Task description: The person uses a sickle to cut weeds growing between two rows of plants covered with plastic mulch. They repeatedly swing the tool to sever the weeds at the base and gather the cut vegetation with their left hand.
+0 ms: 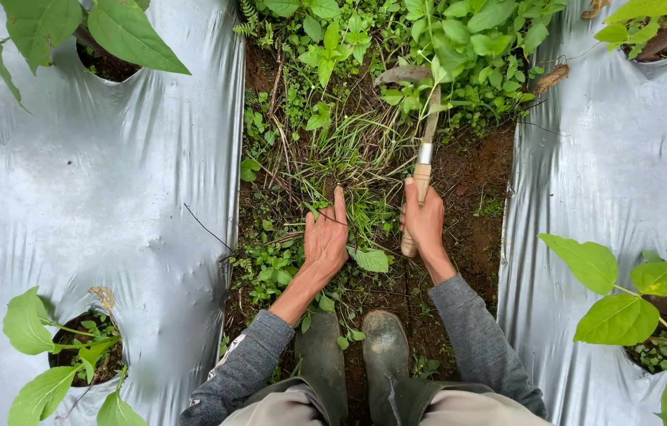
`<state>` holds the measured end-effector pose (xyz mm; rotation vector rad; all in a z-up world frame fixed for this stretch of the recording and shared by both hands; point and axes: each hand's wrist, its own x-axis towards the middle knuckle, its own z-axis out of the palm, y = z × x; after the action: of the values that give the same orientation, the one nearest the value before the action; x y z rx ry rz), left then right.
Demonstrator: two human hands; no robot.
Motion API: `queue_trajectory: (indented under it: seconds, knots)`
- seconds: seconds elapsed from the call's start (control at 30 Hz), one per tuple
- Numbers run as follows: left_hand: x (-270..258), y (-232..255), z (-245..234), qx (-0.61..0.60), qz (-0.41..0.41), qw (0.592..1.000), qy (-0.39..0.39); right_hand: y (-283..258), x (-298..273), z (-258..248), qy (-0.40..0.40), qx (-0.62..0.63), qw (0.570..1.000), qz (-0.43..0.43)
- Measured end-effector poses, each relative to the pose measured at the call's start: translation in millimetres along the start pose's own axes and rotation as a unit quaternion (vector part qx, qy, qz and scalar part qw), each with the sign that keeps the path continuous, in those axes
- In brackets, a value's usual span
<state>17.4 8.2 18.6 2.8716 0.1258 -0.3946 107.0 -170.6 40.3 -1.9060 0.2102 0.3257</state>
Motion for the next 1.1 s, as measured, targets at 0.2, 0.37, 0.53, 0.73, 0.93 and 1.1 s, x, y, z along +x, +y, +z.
queue_trajectory:
  seconds: [0.2,0.37,0.53,0.73,0.93,1.1]
  knots:
    - [-1,5,-2,-0.007,0.009,1.0,-0.01,-20,-30,-6,-0.074,0.041,0.991,0.103]
    - [1,4,5,-0.029,0.002,0.999,-0.021,3,-68,-28,-0.067,0.037,0.986,0.148]
    - [0,4,9,-0.031,0.009,0.999,-0.01,-2,-21,-11,0.014,0.053,0.994,0.093]
    - [-1,2,0,-0.042,0.015,0.999,-0.019,-3,8,4,-0.069,0.035,0.992,0.1]
    - [-4,5,-3,-0.098,0.014,0.995,-0.029,25,-47,-18,-0.121,0.022,0.978,0.166]
    - [-5,2,0,-0.115,0.028,0.992,-0.039,62,-93,-25,-0.176,0.011,0.971,0.158]
